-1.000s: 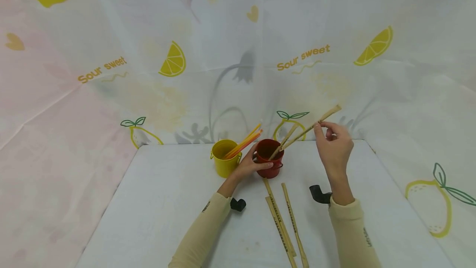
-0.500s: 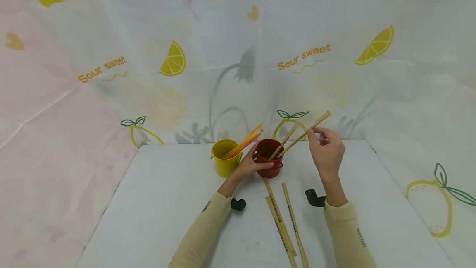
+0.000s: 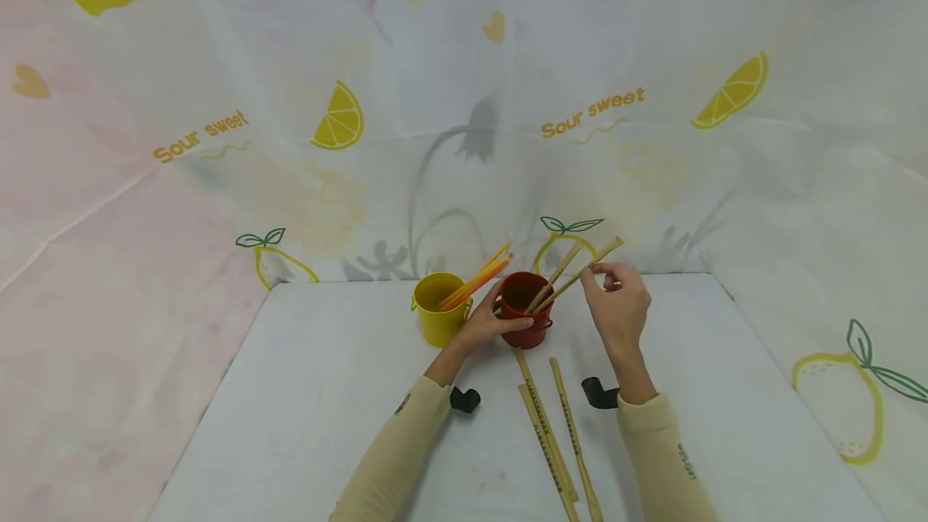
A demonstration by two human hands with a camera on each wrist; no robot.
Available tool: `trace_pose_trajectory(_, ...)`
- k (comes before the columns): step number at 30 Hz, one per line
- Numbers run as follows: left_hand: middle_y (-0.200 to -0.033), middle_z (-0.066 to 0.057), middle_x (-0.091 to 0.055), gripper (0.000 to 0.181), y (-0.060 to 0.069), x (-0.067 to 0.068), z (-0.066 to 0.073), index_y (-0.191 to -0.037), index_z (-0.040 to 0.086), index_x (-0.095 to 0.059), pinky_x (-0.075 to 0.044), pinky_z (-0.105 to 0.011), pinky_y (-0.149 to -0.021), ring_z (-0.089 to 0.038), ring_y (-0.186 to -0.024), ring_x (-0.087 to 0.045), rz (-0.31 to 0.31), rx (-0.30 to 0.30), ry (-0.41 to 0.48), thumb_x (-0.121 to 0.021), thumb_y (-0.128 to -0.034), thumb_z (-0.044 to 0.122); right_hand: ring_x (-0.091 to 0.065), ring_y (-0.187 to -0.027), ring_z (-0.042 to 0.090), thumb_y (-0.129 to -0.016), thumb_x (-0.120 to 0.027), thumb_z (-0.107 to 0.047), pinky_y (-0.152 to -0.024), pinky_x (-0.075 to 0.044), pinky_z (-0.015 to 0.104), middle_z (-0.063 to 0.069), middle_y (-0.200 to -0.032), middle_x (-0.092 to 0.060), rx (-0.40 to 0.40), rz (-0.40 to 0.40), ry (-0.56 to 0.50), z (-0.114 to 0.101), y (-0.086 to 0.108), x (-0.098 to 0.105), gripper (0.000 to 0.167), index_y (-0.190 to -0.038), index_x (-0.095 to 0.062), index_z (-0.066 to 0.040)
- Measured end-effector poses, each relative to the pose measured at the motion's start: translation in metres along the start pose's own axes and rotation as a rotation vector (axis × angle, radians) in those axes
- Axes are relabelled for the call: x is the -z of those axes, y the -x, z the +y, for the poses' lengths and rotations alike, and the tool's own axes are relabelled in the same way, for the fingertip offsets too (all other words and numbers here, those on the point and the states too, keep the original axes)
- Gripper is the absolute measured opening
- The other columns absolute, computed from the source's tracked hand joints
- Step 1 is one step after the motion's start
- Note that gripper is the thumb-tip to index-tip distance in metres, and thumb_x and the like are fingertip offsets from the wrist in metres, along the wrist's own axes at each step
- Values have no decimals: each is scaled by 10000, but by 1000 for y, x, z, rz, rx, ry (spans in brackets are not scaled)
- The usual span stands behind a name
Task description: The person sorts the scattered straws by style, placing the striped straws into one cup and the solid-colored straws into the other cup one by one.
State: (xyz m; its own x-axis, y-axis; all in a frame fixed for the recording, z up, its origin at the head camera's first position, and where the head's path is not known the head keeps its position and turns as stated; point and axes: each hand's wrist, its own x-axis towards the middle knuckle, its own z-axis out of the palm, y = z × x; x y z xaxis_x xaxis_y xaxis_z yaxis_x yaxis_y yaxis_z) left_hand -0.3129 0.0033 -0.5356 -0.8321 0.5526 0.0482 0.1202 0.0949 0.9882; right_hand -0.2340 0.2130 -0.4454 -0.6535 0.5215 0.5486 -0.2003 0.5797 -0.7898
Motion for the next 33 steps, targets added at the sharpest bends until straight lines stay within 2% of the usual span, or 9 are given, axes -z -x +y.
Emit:
trace_pose_trajectory(10,-1442,68,-445,812,0,-1,0,-1500,332,-332,-391,-489,-1063,-257,-1339,-407,7,7,-6,-802,-839,324,-468,-654,199,-838,-739,-173,-537,-330,310,46,-691,-466,-44,-67,19,8,10,-11,136,-803,-710,-45)
trace_pose_trajectory(17,-1458,-26,-440,786,16,-4,34,-1525,206,-311,-391,-487,-1064,-292,-1329,-419,9,27,-9,-760,-880,186,-460,-651,181,-823,-741,-174,-525,-321,297,33,-690,-471,-81,-104,47,14,13,-19,127,-793,-705,-56)
trace_pose_trajectory(24,-1458,-20,-442,787,17,-6,33,-1522,215,-316,-383,-506,-1067,-300,-1339,-408,26,25,-7,-765,-876,200,-462,-680,185,-827,-726,-186,-548,-337,317,36,-718,-487,-123,-159,53,14,17,-23,122,-806,-707,-68)
trace_pose_trajectory(33,-1459,-19,-449,802,15,-4,31,-1533,207,-307,-388,-501,-1063,-298,-1331,-418,15,36,-17,-766,-875,204,-452,-641,196,-863,-706,-240,-487,-338,311,21,-728,-491,-156,-271,114,17,21,-25,142,-833,-702,-101)
